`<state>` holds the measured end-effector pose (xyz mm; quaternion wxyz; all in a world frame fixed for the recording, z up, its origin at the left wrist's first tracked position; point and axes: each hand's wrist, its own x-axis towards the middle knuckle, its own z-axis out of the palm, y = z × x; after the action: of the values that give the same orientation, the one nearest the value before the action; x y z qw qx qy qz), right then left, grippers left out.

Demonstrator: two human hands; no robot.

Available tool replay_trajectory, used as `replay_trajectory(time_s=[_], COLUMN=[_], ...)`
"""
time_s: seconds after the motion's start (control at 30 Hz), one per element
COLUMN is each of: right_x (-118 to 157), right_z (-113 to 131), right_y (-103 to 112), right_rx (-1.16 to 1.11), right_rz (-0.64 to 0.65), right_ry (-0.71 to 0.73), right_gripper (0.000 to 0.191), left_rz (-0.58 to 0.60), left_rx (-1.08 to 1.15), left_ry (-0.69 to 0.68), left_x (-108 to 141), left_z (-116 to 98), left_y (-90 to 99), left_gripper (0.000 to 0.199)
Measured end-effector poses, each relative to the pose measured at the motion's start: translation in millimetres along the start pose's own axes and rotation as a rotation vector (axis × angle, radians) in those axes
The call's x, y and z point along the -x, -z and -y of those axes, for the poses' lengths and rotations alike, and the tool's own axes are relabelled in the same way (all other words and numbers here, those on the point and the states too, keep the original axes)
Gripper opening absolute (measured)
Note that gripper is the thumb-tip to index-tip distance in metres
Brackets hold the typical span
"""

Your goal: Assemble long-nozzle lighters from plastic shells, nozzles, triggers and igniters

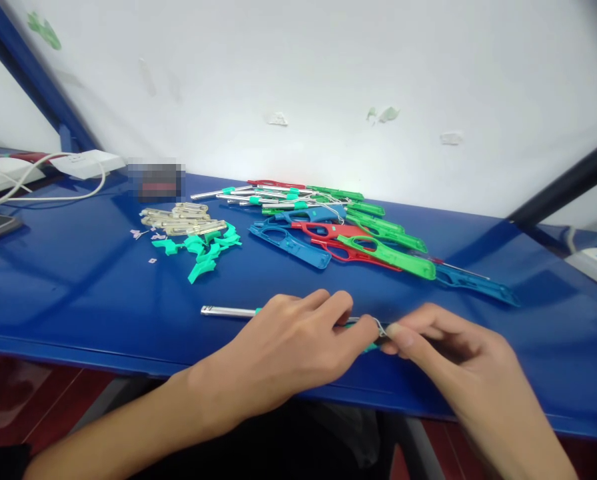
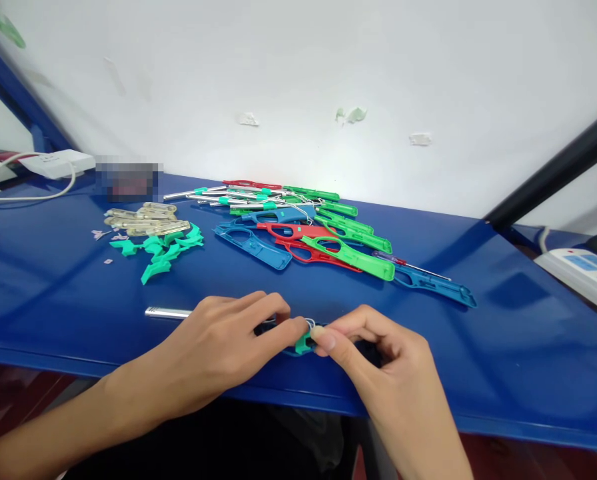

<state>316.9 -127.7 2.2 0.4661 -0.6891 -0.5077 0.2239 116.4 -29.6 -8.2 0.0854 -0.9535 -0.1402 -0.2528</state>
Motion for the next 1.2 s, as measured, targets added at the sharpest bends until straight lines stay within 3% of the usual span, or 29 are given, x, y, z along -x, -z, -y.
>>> replay_trajectory(time_s=[0.5, 0.7, 0.93, 1.2], right_x=[1.0, 0.5, 0.8, 2.5], right_z=[0.5, 2.0, -3.4, -0.6], right_y=[1.4, 2.0, 4.0, 1.0], right_rx=[0.047, 0.032, 0.065, 0.058], right_rz=[0.014, 0.010, 0.031, 0.021], right_ry=[-0.005, 0.001, 0.027, 0.020], right_gripper=[0.040, 0.038, 0.040, 0.040], left_rz=[0.005, 0.081, 0.050, 0.148], left_rx=[-0.020, -0.025, -0.044, -0.015], left_ry=[-0.026, -0.058, -0.036, -0.052], left_x=[-2.0, -5.0, -3.3, -7.5], left_z=[-0.2, 1.0, -0.7, -2.0], left_y=[2.6, 12.3, 5.1, 12.9], left_gripper=[0.030, 0.023, 0.021, 0.017])
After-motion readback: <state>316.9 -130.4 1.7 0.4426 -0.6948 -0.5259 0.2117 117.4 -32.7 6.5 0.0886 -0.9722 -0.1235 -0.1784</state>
